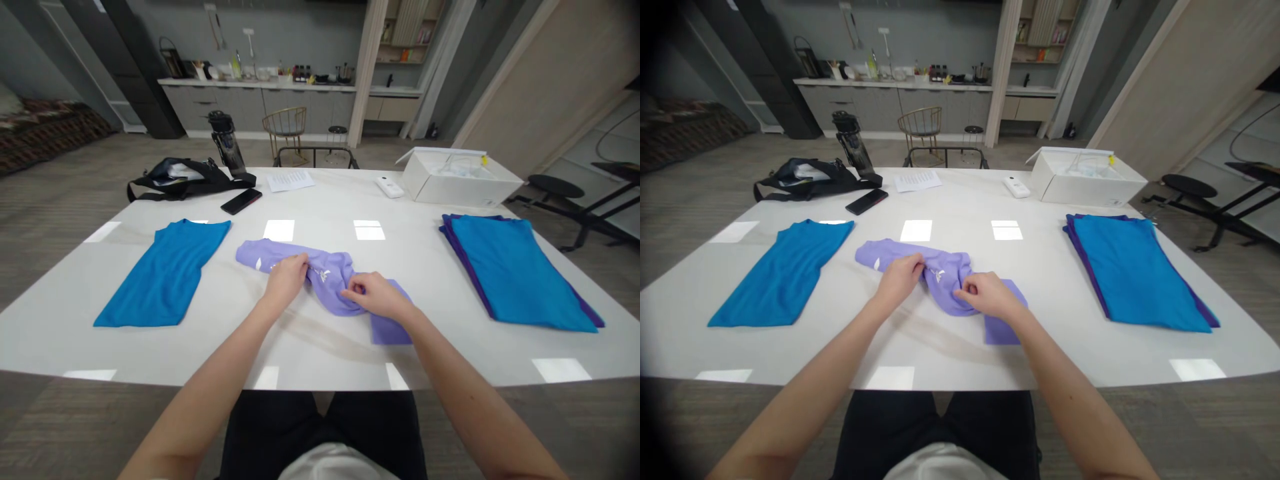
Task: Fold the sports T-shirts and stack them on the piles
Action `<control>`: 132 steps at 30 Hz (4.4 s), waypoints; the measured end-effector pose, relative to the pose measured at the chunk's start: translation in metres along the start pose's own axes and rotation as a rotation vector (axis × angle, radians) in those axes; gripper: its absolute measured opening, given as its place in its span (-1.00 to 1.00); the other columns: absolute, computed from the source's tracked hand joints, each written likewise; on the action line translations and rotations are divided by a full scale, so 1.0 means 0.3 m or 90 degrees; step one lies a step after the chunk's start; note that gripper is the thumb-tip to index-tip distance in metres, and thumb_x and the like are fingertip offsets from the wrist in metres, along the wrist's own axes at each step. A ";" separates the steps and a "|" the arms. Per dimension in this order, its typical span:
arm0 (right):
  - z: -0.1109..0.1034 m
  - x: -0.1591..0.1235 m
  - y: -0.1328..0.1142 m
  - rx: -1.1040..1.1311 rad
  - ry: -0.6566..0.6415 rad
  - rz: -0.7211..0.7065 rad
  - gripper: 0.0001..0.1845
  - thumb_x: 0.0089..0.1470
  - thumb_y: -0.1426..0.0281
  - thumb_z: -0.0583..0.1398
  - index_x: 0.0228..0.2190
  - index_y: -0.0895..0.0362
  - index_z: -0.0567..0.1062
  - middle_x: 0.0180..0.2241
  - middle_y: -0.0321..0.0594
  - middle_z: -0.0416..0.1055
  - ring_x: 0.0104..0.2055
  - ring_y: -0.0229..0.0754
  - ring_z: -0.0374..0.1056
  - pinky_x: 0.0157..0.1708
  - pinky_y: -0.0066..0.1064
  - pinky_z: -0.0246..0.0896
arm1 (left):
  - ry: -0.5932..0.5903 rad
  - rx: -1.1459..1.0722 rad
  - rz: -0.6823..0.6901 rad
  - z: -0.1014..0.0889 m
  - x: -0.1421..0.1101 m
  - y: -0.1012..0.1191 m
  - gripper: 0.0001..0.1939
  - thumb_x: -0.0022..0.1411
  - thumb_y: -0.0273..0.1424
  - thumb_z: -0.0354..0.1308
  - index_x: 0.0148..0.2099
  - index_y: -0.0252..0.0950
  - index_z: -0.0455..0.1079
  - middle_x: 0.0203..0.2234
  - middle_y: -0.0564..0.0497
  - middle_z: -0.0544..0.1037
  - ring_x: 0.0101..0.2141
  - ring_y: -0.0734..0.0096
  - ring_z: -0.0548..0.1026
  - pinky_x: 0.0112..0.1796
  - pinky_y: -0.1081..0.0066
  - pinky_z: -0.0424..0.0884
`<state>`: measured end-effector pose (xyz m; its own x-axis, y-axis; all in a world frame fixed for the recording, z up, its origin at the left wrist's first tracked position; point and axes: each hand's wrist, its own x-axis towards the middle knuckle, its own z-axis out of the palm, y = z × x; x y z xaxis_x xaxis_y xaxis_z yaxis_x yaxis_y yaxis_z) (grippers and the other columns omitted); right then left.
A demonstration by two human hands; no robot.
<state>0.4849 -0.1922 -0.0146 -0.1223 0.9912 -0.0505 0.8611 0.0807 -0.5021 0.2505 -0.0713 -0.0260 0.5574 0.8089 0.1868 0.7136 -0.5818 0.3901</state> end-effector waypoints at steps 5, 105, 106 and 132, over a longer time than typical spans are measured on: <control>-0.040 0.153 0.128 -0.007 0.067 0.146 -0.44 0.11 0.06 0.31 0.03 0.13 0.48 -0.32 -0.21 0.47 -0.35 -0.17 0.36 -0.34 -0.42 0.13 | 0.062 -0.127 0.004 -0.033 0.082 -0.039 -0.85 0.30 -0.48 0.08 -0.19 -0.18 0.45 -0.30 -0.02 0.65 -0.22 0.20 0.60 -0.19 0.33 0.41; -0.347 -0.101 0.546 0.085 -0.041 0.201 -0.59 0.03 -0.04 0.28 -0.38 0.06 0.57 -0.50 -0.28 0.42 -0.45 -0.19 0.30 -0.41 -0.38 0.19 | -0.042 0.127 -0.046 0.066 0.189 -0.298 -0.47 0.45 -0.23 -0.04 0.37 -0.29 0.23 0.34 -0.25 0.29 0.30 -0.04 0.27 0.24 -0.01 0.22; -0.353 -0.121 0.577 0.050 -0.112 0.246 -0.65 -0.02 0.02 0.32 -0.43 0.05 0.59 -0.51 -0.26 0.44 -0.45 -0.16 0.33 -0.41 -0.37 0.21 | -0.042 0.126 -0.039 0.063 0.186 -0.293 -0.49 0.45 -0.23 -0.03 0.35 -0.28 0.26 0.33 -0.23 0.31 0.29 -0.03 0.28 0.23 -0.01 0.23; -0.217 0.468 0.432 -0.243 0.284 0.483 -0.57 0.36 0.24 -0.07 0.05 0.17 0.41 -0.13 0.18 0.51 -0.05 0.19 0.46 -0.08 -0.04 0.30 | 0.073 0.051 -0.207 0.080 0.620 -0.304 -0.65 0.44 -0.25 -0.10 0.14 -0.18 0.35 -0.13 -0.19 0.61 -0.05 0.01 0.58 -0.07 0.16 0.45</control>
<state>0.6115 -0.0359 -0.0304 0.6654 0.7358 0.1260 0.7459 -0.6487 -0.1508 0.2993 0.1301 -0.0484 0.2469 0.9547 0.1660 0.8798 -0.2927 0.3747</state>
